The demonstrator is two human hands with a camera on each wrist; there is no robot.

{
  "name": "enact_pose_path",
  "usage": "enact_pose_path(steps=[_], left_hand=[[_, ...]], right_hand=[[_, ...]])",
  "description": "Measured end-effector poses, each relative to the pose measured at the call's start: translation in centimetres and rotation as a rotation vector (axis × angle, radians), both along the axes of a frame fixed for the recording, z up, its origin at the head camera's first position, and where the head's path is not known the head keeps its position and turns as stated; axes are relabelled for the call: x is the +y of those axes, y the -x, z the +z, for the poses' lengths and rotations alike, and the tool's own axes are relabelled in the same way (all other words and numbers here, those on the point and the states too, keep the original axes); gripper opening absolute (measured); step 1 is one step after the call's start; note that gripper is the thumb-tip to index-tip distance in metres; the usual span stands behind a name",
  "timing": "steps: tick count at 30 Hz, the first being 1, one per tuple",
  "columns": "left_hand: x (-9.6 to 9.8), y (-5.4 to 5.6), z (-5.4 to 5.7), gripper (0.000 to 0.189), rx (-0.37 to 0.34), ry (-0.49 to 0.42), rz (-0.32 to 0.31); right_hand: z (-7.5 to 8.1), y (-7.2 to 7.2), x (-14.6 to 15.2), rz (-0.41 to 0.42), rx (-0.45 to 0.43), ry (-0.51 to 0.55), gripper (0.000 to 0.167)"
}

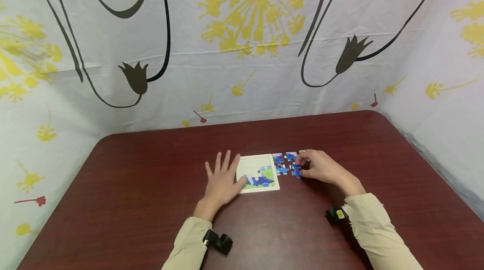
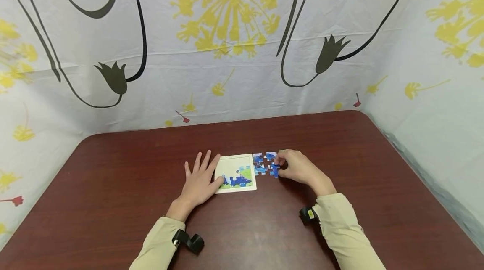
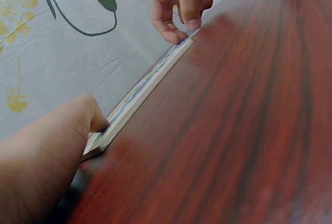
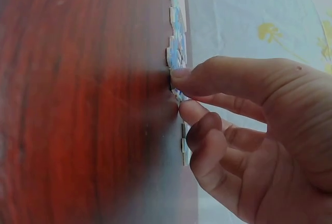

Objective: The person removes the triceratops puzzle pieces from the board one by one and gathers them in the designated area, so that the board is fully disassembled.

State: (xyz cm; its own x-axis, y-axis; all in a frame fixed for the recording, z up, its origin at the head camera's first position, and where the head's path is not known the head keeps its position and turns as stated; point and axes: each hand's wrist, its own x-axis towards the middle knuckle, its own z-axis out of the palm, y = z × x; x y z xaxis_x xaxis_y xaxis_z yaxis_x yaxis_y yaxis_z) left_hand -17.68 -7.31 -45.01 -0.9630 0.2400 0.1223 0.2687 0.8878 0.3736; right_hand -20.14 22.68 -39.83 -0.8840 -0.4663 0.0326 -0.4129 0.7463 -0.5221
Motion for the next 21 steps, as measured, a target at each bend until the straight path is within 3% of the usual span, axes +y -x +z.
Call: enact_pose_path(steps=[21], left_hand=[[0.06,-0.05,0.26,0.074,0.003,0.007,-0.001]], right_hand=[[-0.05,0.08,-0.31,-0.009,0.062,-0.037,0.015]])
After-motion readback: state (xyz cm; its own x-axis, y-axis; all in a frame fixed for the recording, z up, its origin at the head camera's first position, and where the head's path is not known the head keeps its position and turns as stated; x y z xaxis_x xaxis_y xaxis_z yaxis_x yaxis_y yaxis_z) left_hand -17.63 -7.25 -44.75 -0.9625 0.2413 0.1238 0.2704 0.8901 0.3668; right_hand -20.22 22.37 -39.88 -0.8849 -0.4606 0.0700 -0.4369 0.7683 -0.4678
